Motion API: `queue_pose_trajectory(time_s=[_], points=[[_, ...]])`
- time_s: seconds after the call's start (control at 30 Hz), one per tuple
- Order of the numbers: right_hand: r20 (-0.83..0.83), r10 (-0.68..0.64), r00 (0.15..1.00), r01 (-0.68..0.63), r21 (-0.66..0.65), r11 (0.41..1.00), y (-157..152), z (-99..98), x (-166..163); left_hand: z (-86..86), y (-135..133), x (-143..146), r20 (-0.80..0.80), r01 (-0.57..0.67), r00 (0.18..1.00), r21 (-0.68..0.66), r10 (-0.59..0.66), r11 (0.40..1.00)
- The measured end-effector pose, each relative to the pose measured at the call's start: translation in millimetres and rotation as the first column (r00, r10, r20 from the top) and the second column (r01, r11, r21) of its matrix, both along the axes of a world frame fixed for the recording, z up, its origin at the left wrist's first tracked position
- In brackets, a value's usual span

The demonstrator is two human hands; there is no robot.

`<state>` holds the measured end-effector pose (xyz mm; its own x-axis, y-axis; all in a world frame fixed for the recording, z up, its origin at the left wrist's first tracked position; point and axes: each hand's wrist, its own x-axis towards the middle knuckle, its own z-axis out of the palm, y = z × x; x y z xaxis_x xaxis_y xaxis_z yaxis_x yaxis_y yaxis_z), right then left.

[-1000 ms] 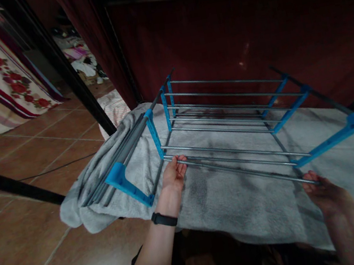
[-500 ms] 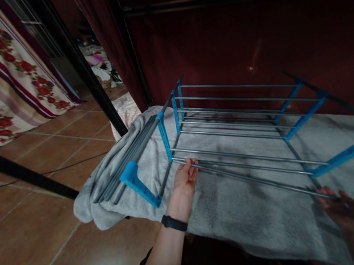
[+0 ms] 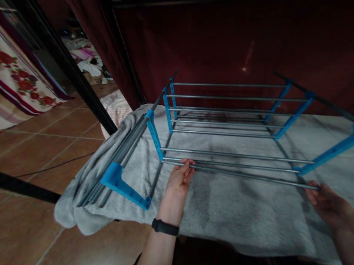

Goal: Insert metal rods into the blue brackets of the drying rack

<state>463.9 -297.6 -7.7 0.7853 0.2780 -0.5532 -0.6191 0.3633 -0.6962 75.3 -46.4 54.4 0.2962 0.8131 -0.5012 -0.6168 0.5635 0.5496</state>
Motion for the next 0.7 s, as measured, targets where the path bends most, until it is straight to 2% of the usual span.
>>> queue_pose_trajectory(time_s=[0.1, 0.37, 0.53, 0.7], points=[[0.116, 0.024, 0.993, -0.012, -0.103, 0.995, 2.8, 7.0, -9.8, -0.5, -0.6, 5.2, -0.012, 0.031, 0.999, -0.027, -0.031, 0.999], [0.190, 0.013, 0.982, -0.002, -0.059, 0.998, 16.0, 13.5, -29.6, -0.9, -1.1, 11.9, -0.072, 0.046, 0.996, 0.001, -0.045, 0.999], [0.199, -0.008, 0.980, 0.019, -0.052, 0.998, 21.7, 13.9, -35.2, 0.3, 1.0, 13.7, -0.105, 0.034, 0.994, -0.040, -0.038, 0.999], [0.228, 0.023, 0.973, -0.017, -0.029, 0.999, 23.4, 17.7, -40.1, 1.1, 1.9, 12.1, -0.105, 0.013, 0.994, -0.068, -0.020, 0.998]])
